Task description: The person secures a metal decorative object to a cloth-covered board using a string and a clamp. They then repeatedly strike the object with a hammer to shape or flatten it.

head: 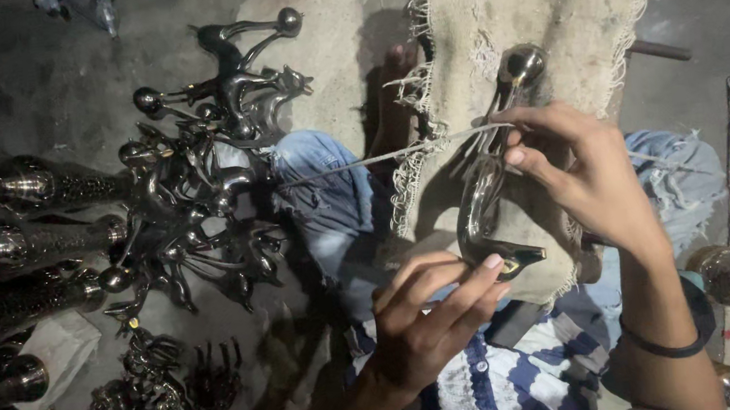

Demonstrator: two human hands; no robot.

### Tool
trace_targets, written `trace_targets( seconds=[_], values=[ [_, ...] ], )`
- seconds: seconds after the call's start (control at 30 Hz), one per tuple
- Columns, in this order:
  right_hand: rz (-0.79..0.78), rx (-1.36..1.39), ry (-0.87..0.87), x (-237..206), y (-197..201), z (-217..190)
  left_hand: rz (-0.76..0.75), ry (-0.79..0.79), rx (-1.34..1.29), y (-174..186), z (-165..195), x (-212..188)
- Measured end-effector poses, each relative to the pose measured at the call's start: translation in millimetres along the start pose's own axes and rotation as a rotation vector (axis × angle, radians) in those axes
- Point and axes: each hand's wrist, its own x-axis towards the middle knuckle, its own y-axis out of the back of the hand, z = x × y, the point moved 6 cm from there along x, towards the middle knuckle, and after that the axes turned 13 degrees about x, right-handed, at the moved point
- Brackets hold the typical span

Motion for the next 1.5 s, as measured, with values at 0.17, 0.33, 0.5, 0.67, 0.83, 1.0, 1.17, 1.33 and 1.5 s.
trace_targets(
  seconds=[0.17,0.33,0.5,0.67,0.83,1.0,1.17,1.33,1.5],
  values=[
    [0.07,0.023,-0.005,-8,2,1,0.05,-0.065,0.165,-18,-5,-7],
    [0.202,0.086,0.013,-21,3,6,0.077,0.231,-0.19,-21,-31,-5],
    [0.23,0.325,0.113,-46,6,-2,-0.049,0.275,-0.325,-17,-34,4],
    [0.168,0.683,0.193,-88,19,-29,-0.055,0.177,-0.156,-10,-28,11],
    [0.261,0.229,0.18,-117,31,-47,-0.171,0.196,-0.095,-6,-32,12],
    [-0.008,-0.322,0.297,-136,-1,-60,-0.18,0.181,-0.227,-2,-26,17],
    [-0.065,-0.371,0.729,-163,-9,-93,-0.166,0.147,-0.345,-4,-14,16],
    [0.016,-0.395,0.672,-114,1,-95,-0.144,0.085,-0.282,-1,-7,15],
    [-0.165,0.114,0.057,-54,5,-54,-0.157,0.149,-0.235,-8,-16,9]
  ],
)
